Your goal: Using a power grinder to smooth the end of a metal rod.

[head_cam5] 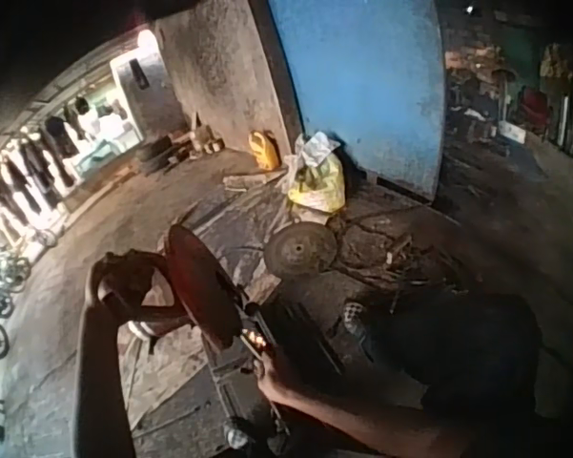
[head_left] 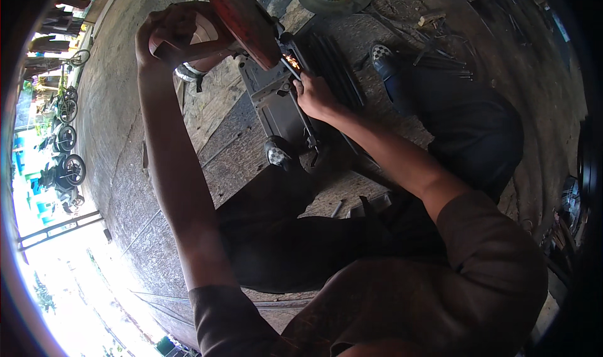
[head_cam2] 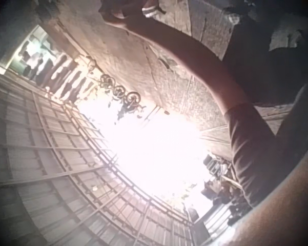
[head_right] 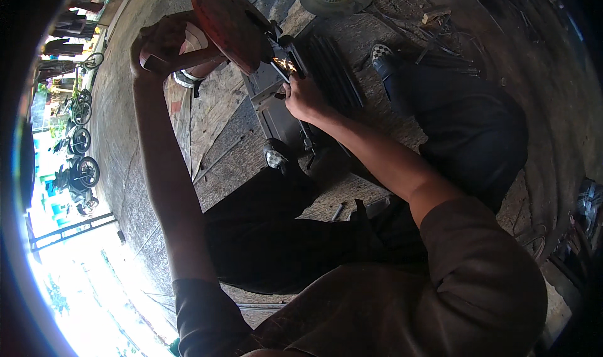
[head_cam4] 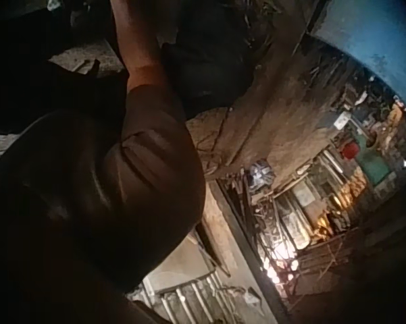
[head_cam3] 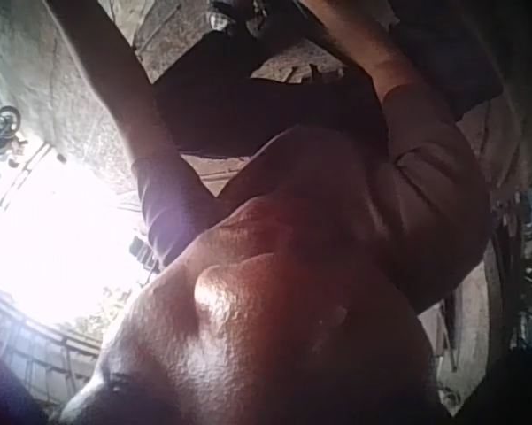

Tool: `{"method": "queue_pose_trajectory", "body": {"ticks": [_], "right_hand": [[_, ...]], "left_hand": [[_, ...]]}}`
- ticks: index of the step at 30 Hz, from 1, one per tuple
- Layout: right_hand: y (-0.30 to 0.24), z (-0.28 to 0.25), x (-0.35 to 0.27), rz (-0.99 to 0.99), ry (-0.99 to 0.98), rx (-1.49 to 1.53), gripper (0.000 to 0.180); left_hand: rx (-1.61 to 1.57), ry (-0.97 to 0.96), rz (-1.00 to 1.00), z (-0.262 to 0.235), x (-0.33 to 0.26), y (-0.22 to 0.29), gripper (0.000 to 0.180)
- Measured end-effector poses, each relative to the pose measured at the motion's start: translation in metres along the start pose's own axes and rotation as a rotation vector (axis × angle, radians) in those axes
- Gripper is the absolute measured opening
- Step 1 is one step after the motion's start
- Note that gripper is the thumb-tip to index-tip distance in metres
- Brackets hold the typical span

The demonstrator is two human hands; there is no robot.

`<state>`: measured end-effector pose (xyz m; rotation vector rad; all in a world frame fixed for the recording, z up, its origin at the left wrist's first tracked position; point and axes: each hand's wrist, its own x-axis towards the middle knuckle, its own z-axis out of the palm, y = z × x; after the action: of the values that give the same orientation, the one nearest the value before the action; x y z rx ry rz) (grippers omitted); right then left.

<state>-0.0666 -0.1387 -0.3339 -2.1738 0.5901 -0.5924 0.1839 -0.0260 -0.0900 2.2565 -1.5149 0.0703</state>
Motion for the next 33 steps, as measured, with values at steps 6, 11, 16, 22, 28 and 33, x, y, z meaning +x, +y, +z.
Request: {"method": "queue_pose_trajectory", "body": {"ticks": [6, 11, 16, 22, 28, 33], "right_hand": [[-0.003, -0.014, 0.002, 0.086, -0.140, -0.070, 0.027], [0.001, -0.011, -0.001, 0.024, -0.115, -0.055, 0.023], [-0.002, -0.011, -0.003, -0.108, -0.008, -0.043, 0.023], [0.010, -0.006, -0.005, -0.207, 0.019, -0.044, 0.037], [0.016, -0.004, -0.006, -0.240, 0.049, -0.074, 0.051], [0.018, -0.007, -0.008, -0.285, 0.032, -0.108, 0.053]], "left_hand": [[-1.409, -0.130, -0.199, 0.005, 0.001, -0.003, 0.028], [-0.689, 0.005, -0.115, -0.001, 0.000, 0.005, 0.045], [-0.135, 0.055, -0.054, -0.001, -0.002, 0.007, 0.042], [-0.379, 0.016, -0.026, -0.003, -0.003, 0.017, 0.040], [-0.165, 0.028, -0.020, -0.002, -0.003, 0.021, 0.043], [-1.765, -0.205, -0.259, -0.006, -0.002, 0.001, 0.045]]}}
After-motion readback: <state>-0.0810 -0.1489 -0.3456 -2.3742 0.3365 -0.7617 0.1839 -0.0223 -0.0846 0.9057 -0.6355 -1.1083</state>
